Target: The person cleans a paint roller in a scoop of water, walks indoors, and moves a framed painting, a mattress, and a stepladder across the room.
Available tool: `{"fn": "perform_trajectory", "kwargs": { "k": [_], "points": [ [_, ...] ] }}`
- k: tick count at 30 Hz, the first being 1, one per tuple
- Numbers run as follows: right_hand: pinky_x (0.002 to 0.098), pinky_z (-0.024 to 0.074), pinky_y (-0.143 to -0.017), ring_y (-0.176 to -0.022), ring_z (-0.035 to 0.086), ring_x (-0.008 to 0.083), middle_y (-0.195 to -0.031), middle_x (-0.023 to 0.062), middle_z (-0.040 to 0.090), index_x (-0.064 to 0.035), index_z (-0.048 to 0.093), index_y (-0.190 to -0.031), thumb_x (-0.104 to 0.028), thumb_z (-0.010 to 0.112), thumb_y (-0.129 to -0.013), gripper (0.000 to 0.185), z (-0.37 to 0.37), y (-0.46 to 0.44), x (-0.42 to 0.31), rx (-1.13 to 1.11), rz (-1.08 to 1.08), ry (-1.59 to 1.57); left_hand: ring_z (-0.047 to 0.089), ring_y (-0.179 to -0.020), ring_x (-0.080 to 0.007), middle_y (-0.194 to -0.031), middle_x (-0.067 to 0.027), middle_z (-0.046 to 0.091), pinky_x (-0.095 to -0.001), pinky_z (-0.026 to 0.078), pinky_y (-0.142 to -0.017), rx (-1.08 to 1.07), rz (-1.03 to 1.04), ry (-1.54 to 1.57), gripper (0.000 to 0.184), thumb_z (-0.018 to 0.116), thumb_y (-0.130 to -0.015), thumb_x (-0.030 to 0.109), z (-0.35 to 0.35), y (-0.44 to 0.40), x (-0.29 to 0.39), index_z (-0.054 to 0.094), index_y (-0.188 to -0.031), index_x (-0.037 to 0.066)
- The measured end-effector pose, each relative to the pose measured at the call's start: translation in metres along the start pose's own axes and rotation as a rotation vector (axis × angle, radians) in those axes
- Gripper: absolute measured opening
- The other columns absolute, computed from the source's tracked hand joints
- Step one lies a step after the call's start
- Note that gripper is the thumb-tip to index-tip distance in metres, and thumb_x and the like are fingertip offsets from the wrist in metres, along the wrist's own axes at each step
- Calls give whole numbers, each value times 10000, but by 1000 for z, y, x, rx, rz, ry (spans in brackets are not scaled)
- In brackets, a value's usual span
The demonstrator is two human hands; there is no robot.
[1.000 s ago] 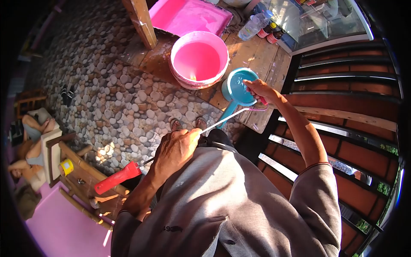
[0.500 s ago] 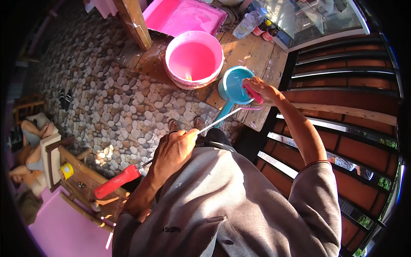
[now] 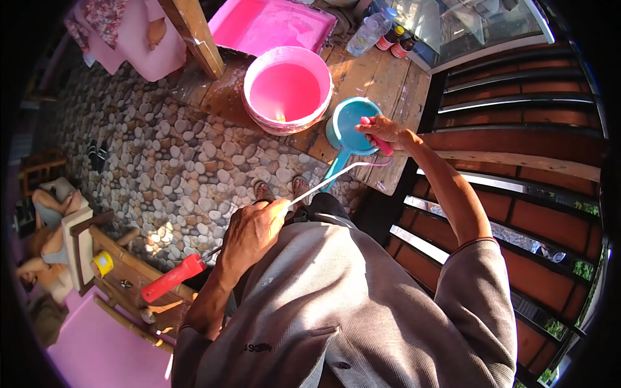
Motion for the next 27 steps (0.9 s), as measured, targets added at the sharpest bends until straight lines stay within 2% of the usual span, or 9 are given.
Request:
{"fn": "perform_trajectory", "kwargs": {
  "k": [5, 7, 10, 14, 17, 19, 22, 24, 27],
  "points": [
    [276, 425, -460, -531, 531, 125, -605, 34, 521, -25, 556, -777, -341, 680, -817, 342, 1, -6, 1, 255, -42, 223, 615, -737, -340, -836, -189, 635, -393, 488, -648, 16, -3, 42, 209, 583, -821, 78, 1, -4, 5, 617, -1002, -21],
    [344, 463, -540, -612, 577, 198, -666, 106, 574, 18, 570, -867, -325, 659, -813, 359, -6, -16, 3, 411, -179, 501, 615, -740, -341, -839, -189, 635, -393, 489, -649, 16, -9, 41, 209, 582, -823, 80, 3, -5, 4, 617, -1003, -21],
    [385, 475, -593, -673, 594, 244, -756, 156, 614, 22, 587, -927, -329, 645, -799, 378, -2, -11, 1, 464, -221, 546, 587, -652, -345, -693, -159, 567, -415, 463, -569, 101, 82, 74, 166, 577, -825, 100, 2, -5, 5, 588, -974, 29],
    [395, 476, -625, -709, 595, 255, -798, 179, 620, 27, 587, -937, -335, 649, -792, 395, -9, -22, 16, 448, -187, 558, 586, -648, -347, -697, -161, 572, -414, 463, -567, 73, 62, 48, 171, 582, -822, 94, 4, -6, 6, 589, -978, 24],
    [363, 476, -559, -637, 596, 220, -753, 145, 606, 18, 575, -904, -325, 594, -833, 351, -13, -16, 5, 556, -323, 679, 585, -644, -344, -694, -159, 575, -413, 462, -567, 99, 82, 58, 175, 585, -818, 87, 7, -5, 3, 589, -979, 19],
    [310, 452, -458, -531, 572, 172, -687, 95, 577, -4, 556, -881, -333, 539, -874, 329, -7, -7, -5, 129, 48, 457, 584, -643, -342, -692, -158, 576, -412, 462, -568, 125, 104, 57, 178, 587, -816, 84, 9, -4, 1, 589, -980, 17],
    [259, 406, -383, -454, 525, 125, -633, 56, 548, -25, 540, -835, -354, 503, -902, 338, -3, -4, -10, 73, -22, 213, 585, -646, -336, -695, -157, 581, -412, 462, -574, 137, 92, 57, 182, 586, -815, 83, 6, -5, 0, 588, -982, 12],
    [260, 406, -379, -449, 519, 130, -627, 58, 547, -21, 534, -834, -354, 506, -903, 341, -3, 3, -16, 0, 2, 183, 623, -738, -350, -824, -202, 637, -385, 490, -640, 40, -33, 95, 198, 565, -844, 89, 4, -3, -2, 618, -994, -29],
    [264, 392, -371, -435, 497, 130, -590, 62, 529, -27, 532, -771, -350, 488, -916, 357, -1, 13, -24, -115, 20, 169, 629, -736, -352, -832, -213, 638, -386, 492, -636, 35, -36, 160, 195, 568, -841, 85, 4, 0, -3, 621, -985, -35]
  ]
}}
Point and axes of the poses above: each hand's wrist, its own y-axis away from the middle knuckle, its own z-axis out of the palm, x = y × z, the point moved 5 cm from there along -y, towards the middle knuckle
